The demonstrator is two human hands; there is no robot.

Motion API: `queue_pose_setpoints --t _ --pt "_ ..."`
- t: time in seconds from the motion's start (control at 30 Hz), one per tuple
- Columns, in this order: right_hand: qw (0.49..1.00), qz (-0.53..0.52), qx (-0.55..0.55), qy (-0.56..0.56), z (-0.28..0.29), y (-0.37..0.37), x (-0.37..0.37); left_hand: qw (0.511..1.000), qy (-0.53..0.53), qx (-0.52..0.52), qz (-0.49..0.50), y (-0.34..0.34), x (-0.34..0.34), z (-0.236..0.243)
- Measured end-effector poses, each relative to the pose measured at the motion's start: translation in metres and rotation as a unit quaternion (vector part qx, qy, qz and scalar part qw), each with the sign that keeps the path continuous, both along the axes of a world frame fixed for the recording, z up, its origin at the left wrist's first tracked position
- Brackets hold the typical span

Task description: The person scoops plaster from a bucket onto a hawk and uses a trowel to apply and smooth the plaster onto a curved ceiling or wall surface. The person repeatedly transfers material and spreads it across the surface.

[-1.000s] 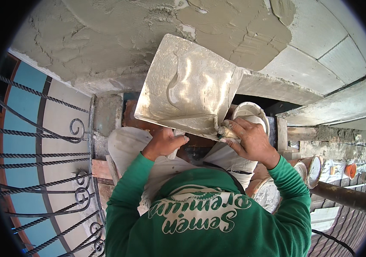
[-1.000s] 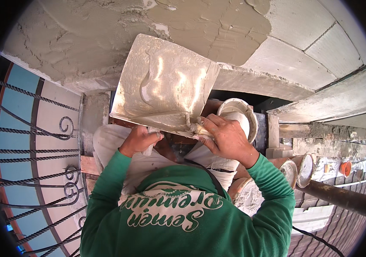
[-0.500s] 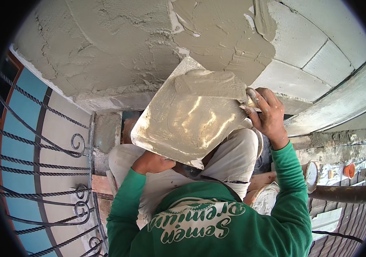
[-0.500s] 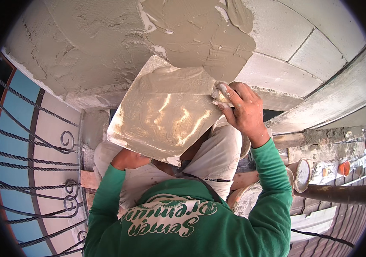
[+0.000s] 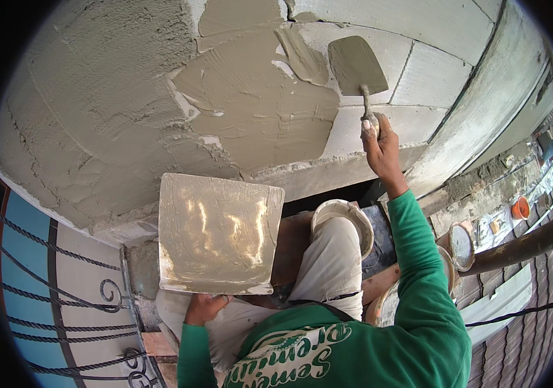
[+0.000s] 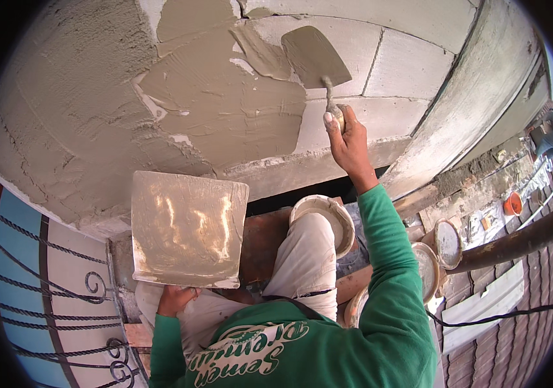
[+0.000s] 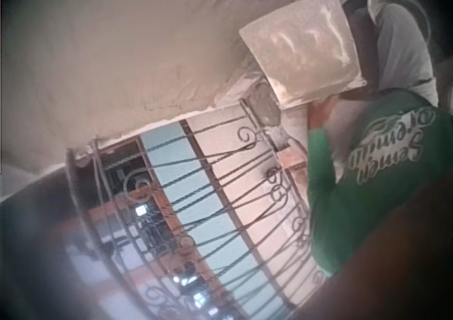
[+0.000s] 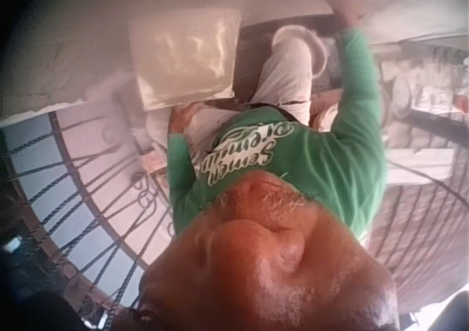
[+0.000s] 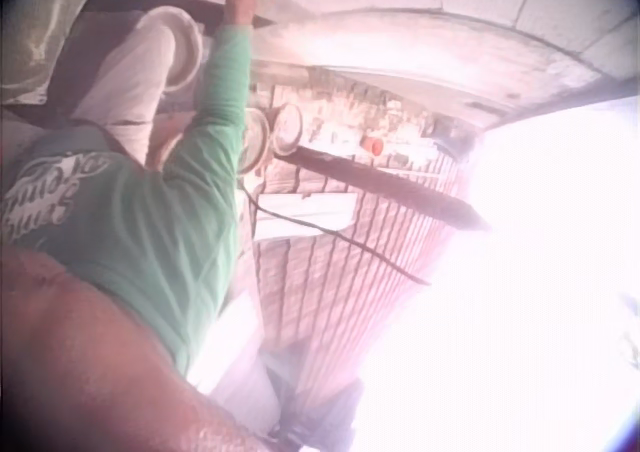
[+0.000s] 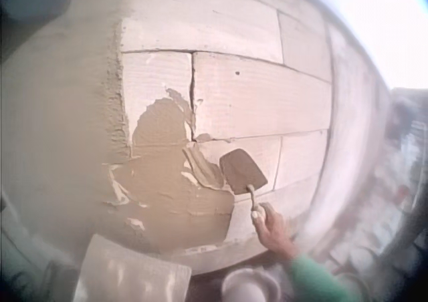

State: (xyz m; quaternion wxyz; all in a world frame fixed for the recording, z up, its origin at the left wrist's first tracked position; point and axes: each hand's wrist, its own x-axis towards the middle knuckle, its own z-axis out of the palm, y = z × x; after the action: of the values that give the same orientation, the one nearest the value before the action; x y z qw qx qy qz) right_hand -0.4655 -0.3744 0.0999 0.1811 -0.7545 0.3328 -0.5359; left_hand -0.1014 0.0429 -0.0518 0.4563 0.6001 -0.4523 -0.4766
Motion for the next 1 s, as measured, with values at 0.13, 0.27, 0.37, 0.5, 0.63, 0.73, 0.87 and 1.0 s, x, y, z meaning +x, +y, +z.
queue_pose_setpoints --t 0.13,0.27,0.37,0.5,0.63,0.73,0.87,1.0 --pt "0.999 -0.003 0.033 0.015 -0.021 -0.032 0.000 0.995 0.074 0.024 0.056 0.006 -0.002 0.005" --pt "0.992 0.022 0.093 -0.087 -0.018 -0.053 -0.014 0.996 0.064 0.029 0.058 0.009 -0.002 0.012" --pt "0.998 -0.050 0.037 -0.006 -0.004 -0.048 -0.027 0.996 0.067 0.044 0.047 0.009 0.001 0.008" --pt "0.931 -0.151 -0.185 0.277 0.037 -0.036 -0.037 0.995 0.070 0.051 0.040 0.002 0.004 -0.002" --pt "0.889 -0.186 -0.200 0.367 0.100 -0.045 -0.037 0.993 0.097 0.048 0.043 -0.004 0.001 -0.005" --pt "0.880 -0.213 -0.238 0.351 0.139 -0.050 -0.040 0.995 0.081 0.046 0.027 -0.007 -0.003 -0.007" --pt "0.897 -0.221 -0.243 0.296 0.172 -0.053 -0.036 0.994 0.093 0.060 0.022 -0.009 -0.004 -0.012" --pt "0.914 -0.185 -0.176 0.314 0.187 -0.056 -0.028 0.992 0.100 0.067 0.037 -0.002 -0.001 -0.018"
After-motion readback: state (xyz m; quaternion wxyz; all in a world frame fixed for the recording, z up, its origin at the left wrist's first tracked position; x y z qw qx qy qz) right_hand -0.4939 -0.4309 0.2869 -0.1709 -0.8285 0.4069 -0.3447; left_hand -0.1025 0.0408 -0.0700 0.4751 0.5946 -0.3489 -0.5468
